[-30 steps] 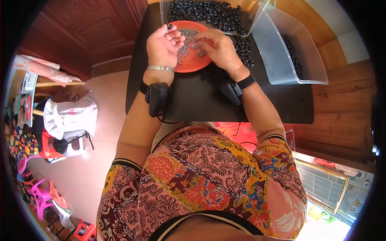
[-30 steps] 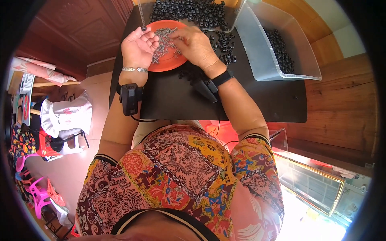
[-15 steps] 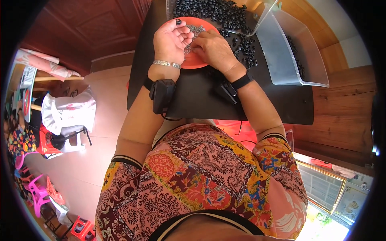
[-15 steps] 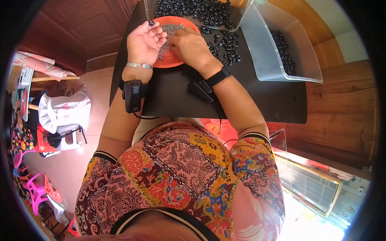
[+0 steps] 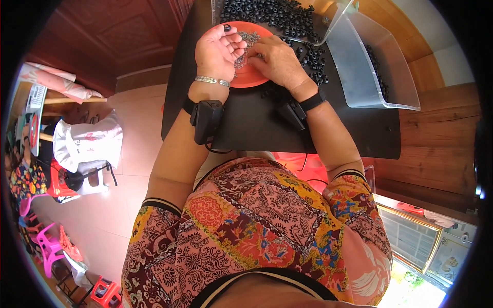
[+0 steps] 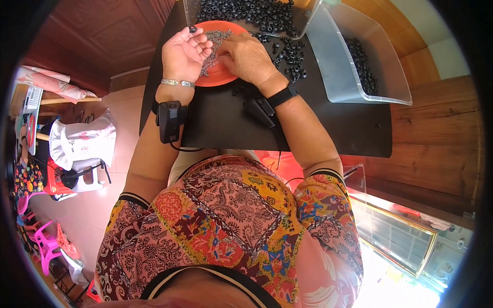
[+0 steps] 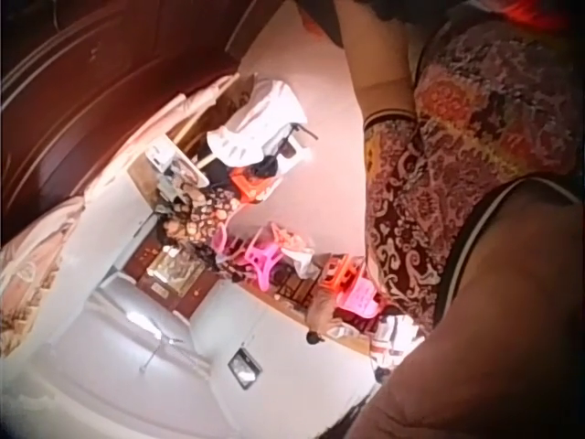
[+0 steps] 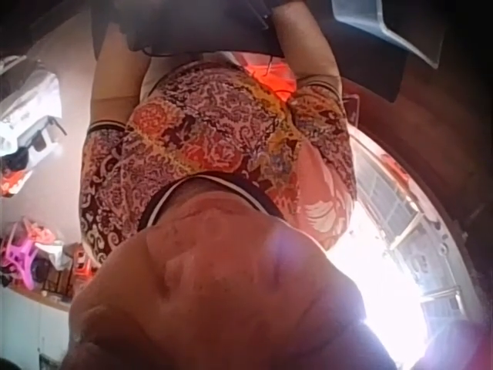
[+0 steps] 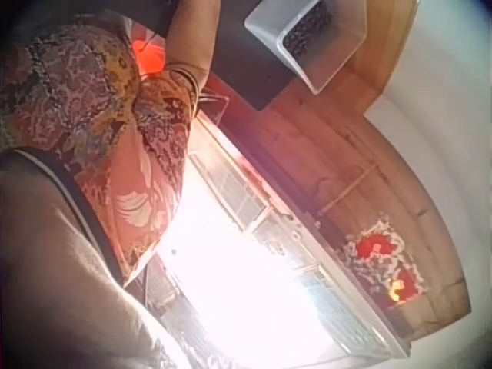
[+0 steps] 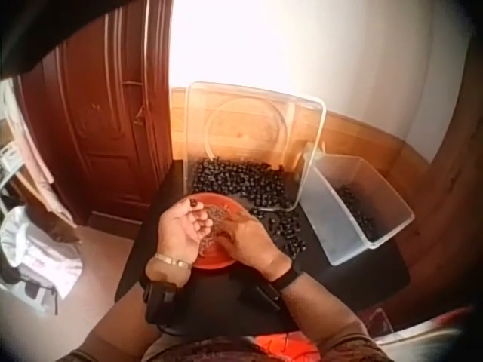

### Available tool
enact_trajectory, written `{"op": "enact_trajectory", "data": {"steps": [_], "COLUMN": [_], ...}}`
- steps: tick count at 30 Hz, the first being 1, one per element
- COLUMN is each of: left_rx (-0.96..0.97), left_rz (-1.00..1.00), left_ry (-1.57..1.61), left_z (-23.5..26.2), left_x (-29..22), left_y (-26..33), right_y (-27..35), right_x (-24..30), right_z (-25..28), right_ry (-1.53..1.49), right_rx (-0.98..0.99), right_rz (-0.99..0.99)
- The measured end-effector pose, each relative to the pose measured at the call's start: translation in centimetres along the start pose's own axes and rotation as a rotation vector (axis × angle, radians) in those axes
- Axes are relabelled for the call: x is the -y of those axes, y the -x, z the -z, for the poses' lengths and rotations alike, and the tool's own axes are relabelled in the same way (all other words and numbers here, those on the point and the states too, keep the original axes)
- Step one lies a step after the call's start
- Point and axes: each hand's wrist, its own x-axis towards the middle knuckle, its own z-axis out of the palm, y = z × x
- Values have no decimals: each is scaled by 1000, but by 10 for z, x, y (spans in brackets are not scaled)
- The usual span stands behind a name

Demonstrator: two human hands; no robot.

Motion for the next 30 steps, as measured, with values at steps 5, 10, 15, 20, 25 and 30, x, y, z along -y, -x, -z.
{"op": "enact_trajectory", "data": {"steps": [5, 10, 15, 20, 25, 30], "left_rx": [14, 11, -25, 113, 185, 181], "left_rz": [4, 17, 61, 177, 214, 214], "left_ry": [-15, -44, -83, -101, -113, -99], "left_z": [-1, -6, -10, -11, -13, -15], "left_x": [0, 2, 7, 22, 30, 29], "left_y": [0, 5, 9, 14, 16, 17], "right_y": [1, -1, -5, -9, -5, -4], "right_x": [2, 1, 4, 5, 4, 10], "right_z": [-9, -11, 5, 25, 22, 23], "right_ry": [99, 134, 42, -1099, -1198, -1147], "right_rx": [83, 146, 49, -237, -192, -223], "right_rz": [59, 29, -113, -407, -387, -411]}}
